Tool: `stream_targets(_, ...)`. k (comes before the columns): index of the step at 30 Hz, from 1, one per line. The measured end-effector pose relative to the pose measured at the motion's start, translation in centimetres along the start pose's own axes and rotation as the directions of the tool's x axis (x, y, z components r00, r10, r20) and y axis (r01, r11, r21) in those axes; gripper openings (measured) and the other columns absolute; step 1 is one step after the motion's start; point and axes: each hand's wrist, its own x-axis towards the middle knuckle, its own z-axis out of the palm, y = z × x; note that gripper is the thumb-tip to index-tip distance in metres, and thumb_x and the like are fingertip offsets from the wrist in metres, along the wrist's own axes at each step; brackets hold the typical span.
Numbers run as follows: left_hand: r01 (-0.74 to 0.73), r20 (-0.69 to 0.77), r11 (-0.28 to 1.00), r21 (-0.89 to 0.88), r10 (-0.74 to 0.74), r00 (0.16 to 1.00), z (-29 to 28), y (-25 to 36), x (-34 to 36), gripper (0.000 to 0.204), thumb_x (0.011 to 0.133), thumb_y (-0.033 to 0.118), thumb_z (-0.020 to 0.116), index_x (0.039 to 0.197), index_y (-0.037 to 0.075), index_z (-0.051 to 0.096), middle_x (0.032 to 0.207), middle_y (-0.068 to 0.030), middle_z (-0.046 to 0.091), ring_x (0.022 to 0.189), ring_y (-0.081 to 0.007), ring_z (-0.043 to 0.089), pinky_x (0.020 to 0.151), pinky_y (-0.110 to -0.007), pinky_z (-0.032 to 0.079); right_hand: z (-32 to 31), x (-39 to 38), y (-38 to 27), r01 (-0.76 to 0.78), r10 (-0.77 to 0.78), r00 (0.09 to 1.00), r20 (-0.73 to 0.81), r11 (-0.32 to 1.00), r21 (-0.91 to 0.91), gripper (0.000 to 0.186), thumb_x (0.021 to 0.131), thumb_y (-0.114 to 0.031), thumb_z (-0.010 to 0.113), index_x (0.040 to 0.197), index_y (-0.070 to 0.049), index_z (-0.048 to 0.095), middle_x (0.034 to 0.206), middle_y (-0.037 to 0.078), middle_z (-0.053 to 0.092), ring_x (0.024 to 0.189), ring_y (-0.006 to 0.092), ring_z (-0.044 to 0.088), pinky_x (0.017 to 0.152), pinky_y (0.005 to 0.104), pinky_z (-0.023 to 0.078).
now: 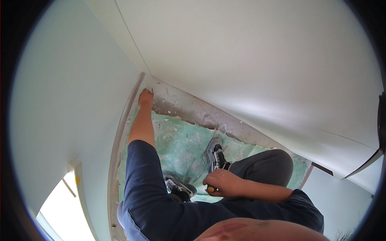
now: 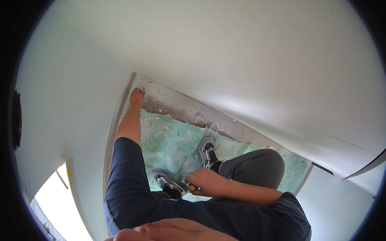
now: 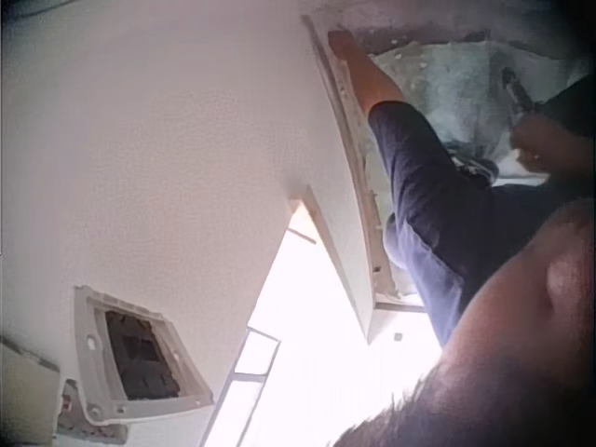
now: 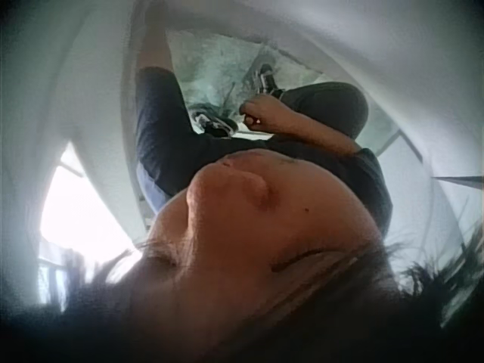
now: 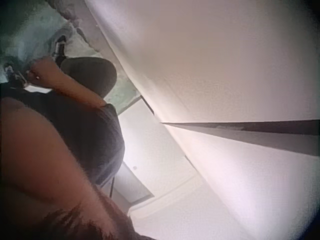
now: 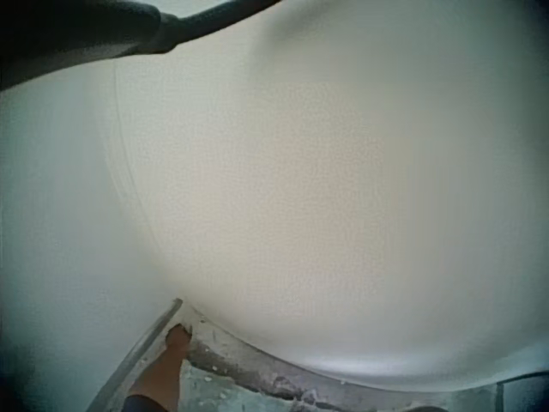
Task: The person fits an electrical socket into the wall opening and fastens it in place using a screwdriver.
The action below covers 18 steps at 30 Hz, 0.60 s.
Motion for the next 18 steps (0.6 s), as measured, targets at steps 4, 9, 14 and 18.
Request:
stream_targets(4, 0.05, -0.099, 0.994, -0.096, -0.06, 0.993, 1.2, 1.6, 0.8, 0.029, 0.092, 0.031, 0.066, 0.106, 0.005, 0.065, 0.107, -0.0159, 0.071, 0.104, -0.0349, 0.067, 0.087, -0.046, 0.053, 0.1, -0.3, 0.4, -0.036, 0.037, 0.999, -0.029, 0.998, 0.045, 0.036, 0.076, -0.013, 0.076, 0.106, -0.006, 0.057, 0.09, 0.012, 0.064, 0.085, 0.0336, 0.064, 0.076, 0.044, 0.05)
stream_targets(9, 0.0, -0.166, 1.0, -0.021, -0.003, 0.986, 1.7, 1.2, 0.8, 0.025, 0.093, 0.029, 0.064, 0.099, 0.005, 0.066, 0.1, -0.0162, 0.072, 0.096, -0.0371, 0.068, 0.082, -0.047, 0.054, 0.0, -0.2, -0.2, -0.023, 0.025, 0.998, -0.052, 0.999, 0.045, 0.036, 0.076, -0.014, 0.076, 0.106, -0.007, 0.057, 0.089, 0.012, 0.064, 0.085, 0.0338, 0.063, 0.076, 0.044, 0.049)
stream_targets(14, -0.144, -0.241, 0.917, -0.372, 0.054, 0.969, 0.6, 0.2, -1.0, 0.021, 0.094, 0.024, 0.064, 0.091, 0.003, 0.064, 0.084, -0.0143, 0.07, 0.074, -0.028, 0.069, 0.067, -0.042, 0.052, -0.7, 1.2, -1.1, 0.032, -0.032, 0.999, -0.018, 0.999, -0.033, 0.041, 0.075, -0.017, 0.076, 0.11, -0.009, 0.055, 0.096, 0.012, 0.063, 0.084, 0.0349, 0.062, 0.076, 0.0449, 0.048)
stream_targets(18, 0.012, 0.004, 0.542, -0.84, -0.017, 1.0, -2.2, 0.4, -7.9, 0.017, 0.094, 0.02, 0.069, 0.088, 0.005, 0.063, 0.071, -0.0063, 0.064, 0.056, -0.0136, 0.058, 0.054, -0.029, 0.046, -1.8, 4.0, -2.3, 0.096, -0.103, 0.983, -0.154, 0.994, -0.054, 0.043, 0.08, -0.025, 0.076, 0.112, -0.008, 0.053, 0.099, 0.012, 0.063, 0.079, 0.0358, 0.063, 0.068, 0.0433, 0.049)
